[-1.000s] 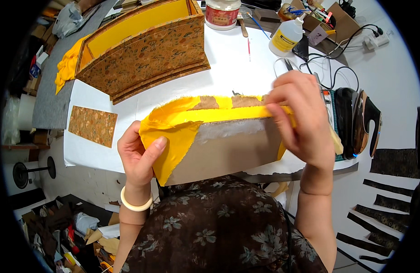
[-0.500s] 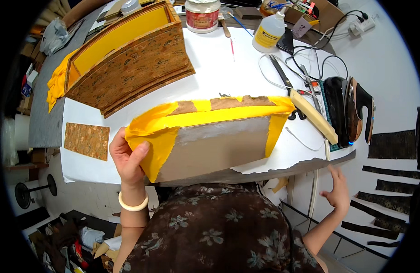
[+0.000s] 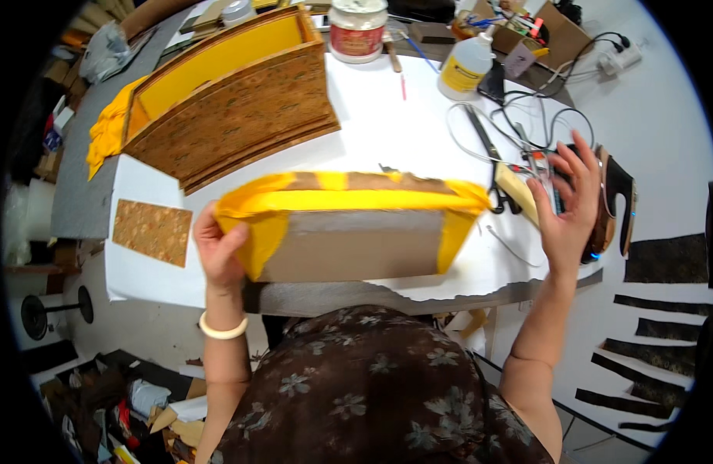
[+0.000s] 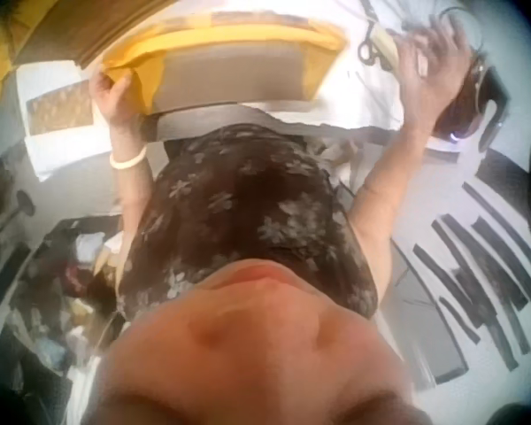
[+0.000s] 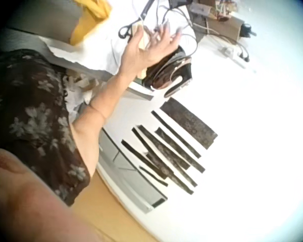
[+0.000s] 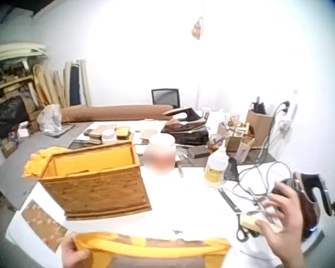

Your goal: The person applies adhesive to the edges of a rectangular board using a brush, then presses a yellow fabric onto the glued surface. They use scissors to trim the excess fabric along the edges and fold the remaining fabric over the sides, smoothing it by hand to secure the attachment.

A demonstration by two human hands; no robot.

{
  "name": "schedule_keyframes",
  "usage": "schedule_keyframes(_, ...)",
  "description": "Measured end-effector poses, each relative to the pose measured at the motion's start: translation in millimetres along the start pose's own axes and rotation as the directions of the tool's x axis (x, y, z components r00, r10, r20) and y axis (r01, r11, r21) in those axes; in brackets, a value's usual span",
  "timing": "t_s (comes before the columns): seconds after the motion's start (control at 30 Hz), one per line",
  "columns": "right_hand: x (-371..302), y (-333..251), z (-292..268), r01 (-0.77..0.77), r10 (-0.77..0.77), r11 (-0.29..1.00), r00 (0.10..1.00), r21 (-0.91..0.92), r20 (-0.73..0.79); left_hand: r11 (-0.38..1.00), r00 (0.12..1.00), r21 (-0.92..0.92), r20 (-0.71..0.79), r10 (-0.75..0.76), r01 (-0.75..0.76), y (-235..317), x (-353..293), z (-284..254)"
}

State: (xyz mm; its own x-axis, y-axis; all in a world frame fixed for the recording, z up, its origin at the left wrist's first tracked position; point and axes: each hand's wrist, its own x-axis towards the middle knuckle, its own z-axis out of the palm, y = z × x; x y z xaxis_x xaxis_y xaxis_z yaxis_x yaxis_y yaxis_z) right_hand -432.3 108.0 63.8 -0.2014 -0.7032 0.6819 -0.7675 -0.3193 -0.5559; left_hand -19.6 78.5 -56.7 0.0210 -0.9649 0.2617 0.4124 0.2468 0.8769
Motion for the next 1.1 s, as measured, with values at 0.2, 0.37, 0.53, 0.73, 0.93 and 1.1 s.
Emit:
schedule_keyframes(0.2,-16,101,-28,-0.311,0.316,0.941,0.949,-0.136,0.015,0.996,0.996,0.002,-0.011,-0.087,0.087,33,28,-31)
schedule_keyframes(0.37,-49,74,10,-0.561,0.39,0.711,0.816,0.424,0.427,0.954,0.953,0.08,0.065,-0.296,0.291,62,62,-3)
schedule_keyframes(0.53,-97,24,41,-0.762,0.112,0.405,0.589,0.505,0.8,0.918,0.902,0.015,0.185,-0.391,0.395,61,80,30)
schedule_keyframes(0.73,-137,17,28,-0.818,0.237,0.089,0.572,0.569,0.785,0.976,0.887,0.166,0.415,-0.202,0.144,80,106,77)
schedule_keyframes(0.93,-164,3,74,-0.504,0.285,0.0,0.828,0.863,0.484,0.987,0.889,0.043,0.43,-0.157,0.153,12,25,134)
schedule_keyframes(1.1,-143,-12,89,-0.519,0.166,0.258,0.855,0.815,0.492,0.965,0.937,-0.05,0.256,-0.238,0.259,-18,5,128)
